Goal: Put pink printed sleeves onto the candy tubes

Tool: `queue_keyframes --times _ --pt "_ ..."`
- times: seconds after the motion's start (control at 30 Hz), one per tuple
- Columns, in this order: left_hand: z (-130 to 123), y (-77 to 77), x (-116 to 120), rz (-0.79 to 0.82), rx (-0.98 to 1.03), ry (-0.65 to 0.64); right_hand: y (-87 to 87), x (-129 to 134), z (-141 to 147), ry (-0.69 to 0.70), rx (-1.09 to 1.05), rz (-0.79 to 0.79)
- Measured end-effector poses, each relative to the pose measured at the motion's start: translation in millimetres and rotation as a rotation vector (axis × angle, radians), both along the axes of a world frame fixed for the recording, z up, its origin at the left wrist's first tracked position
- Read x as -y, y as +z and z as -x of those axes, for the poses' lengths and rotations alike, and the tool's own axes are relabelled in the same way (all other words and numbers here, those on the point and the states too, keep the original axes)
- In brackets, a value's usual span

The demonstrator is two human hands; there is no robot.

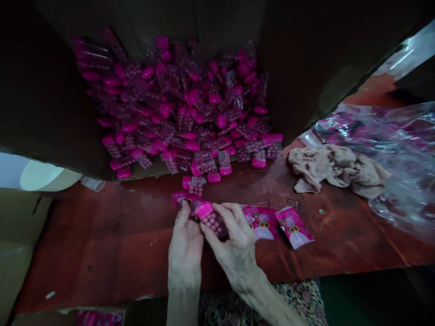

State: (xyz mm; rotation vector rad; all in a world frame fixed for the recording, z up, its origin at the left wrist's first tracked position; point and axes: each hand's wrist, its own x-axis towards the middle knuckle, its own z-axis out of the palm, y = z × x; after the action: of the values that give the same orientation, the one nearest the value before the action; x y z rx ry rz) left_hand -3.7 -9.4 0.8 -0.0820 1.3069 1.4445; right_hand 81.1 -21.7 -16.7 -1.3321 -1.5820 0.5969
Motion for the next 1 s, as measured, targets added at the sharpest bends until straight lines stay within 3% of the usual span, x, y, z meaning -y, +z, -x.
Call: queue_keyframes --times 0.33,0.4,0.5,0.6,0.73,0.87,1.0 --pt "-6.5 -14.5 -5.1 -0.07 0.014 0.081 -7.4 0.8 -0.5 0.003 -0.04 0.042" --pt "-8.1 -16.5 -7.0 -0.023 0.08 0.082 -8.5 1.5 -1.7 0.013 -0.15 0.115" --pt "-10.1 -17.0 -6.8 0.002 0.126 0.075 -10.0 2.4 -3.9 0.052 -0.393 0.344" --pt "-11.0 -15.3 -2.9 -0.081 0.058 0.043 -10.3 1.1 -5.7 0.068 -0.602 0.504" --pt "-10.5 -12.8 2.7 -0.171 0.013 -0.027 -8.3 -4.6 -8.6 0.101 -0.796 0.599" --pt "-10.1 -10.7 4.9 -0.178 0.08 -0.109 -7.2 -6.1 -12.5 0.104 -0.759 0.579" --pt "-11.5 -6.2 5.7 -0.195 0.077 -0.146 -8.4 -1.3 -14.7 0.09 -0.525 0.362"
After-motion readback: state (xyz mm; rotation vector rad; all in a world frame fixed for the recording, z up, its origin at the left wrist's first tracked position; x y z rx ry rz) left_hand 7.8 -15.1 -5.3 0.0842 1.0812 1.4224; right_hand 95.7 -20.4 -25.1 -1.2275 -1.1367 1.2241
